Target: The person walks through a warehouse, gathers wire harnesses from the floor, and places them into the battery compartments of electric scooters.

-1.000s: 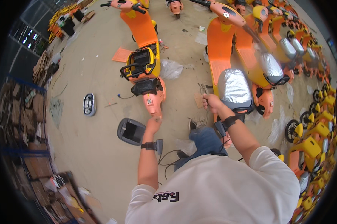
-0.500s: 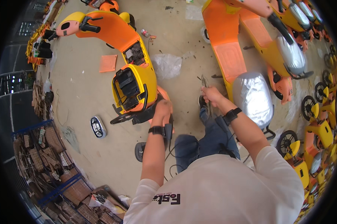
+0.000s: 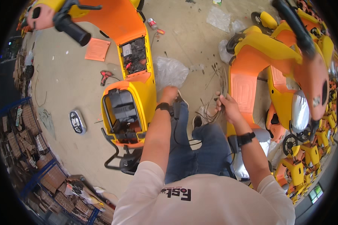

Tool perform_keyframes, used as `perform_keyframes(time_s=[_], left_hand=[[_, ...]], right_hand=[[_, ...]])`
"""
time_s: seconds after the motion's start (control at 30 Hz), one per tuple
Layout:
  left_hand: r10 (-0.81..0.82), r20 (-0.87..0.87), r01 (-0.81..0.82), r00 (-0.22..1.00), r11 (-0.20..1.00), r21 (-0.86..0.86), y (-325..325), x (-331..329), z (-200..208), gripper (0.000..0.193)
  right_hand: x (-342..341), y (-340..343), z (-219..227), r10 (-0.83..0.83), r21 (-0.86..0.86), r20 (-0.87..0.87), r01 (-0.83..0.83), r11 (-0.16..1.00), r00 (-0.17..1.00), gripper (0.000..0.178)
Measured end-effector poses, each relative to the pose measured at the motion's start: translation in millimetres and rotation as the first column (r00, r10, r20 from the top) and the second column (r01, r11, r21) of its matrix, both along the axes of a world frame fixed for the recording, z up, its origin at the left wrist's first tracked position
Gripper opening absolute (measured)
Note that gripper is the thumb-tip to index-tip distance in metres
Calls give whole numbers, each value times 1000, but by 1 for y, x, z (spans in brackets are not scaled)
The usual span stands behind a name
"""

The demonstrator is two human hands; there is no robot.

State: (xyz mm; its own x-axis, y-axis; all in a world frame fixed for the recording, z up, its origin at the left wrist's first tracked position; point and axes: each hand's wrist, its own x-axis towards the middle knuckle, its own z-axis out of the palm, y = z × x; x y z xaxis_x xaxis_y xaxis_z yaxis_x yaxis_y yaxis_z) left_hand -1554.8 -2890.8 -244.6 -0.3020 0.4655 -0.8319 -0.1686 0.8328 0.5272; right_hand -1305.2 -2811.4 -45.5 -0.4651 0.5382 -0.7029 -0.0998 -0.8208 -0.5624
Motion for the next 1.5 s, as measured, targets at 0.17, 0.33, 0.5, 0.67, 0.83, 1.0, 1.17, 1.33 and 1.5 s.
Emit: perform_keyframes(time_s=[0.17,0.33,0.5,0.67,0.83,1.0,1.17,1.33,1.5], left_hand=[[-309,-272,318,911,948,-10,51,-24,-72,30],[-430,-475,436,768,894,-104,99,-76,-141,35],[-460,-544,403,702,886,-229,146,-121,-238,37],[-365,-723,163,587,928,-336,176,-164,-322,45],[-740,-553,586,383,658,-474,167,-151,-356,40],[-888,-221,663,402,449,-599,106,-103,-356,26],[-900,39,772,435,350,-530,36,-72,-352,25],[-709,-129,514,693,612,-601,46,-69,-359,30],[-545,-597,249,589,825,-507,98,-98,-370,36]], right_hand=[[-41,62,-77,-37,63,362,15,998,931,19],[-77,101,-115,-196,84,276,180,980,941,20],[-88,128,-176,-165,94,191,150,984,968,22],[-92,163,-212,-193,130,152,173,976,969,22],[-73,180,-252,-145,191,192,108,976,971,23],[-67,175,-259,-145,145,270,109,983,952,23],[-67,168,-257,-129,39,334,123,992,934,23],[-57,173,-263,-117,-4,351,126,992,929,23],[-52,180,-276,-110,18,368,111,994,923,22]])
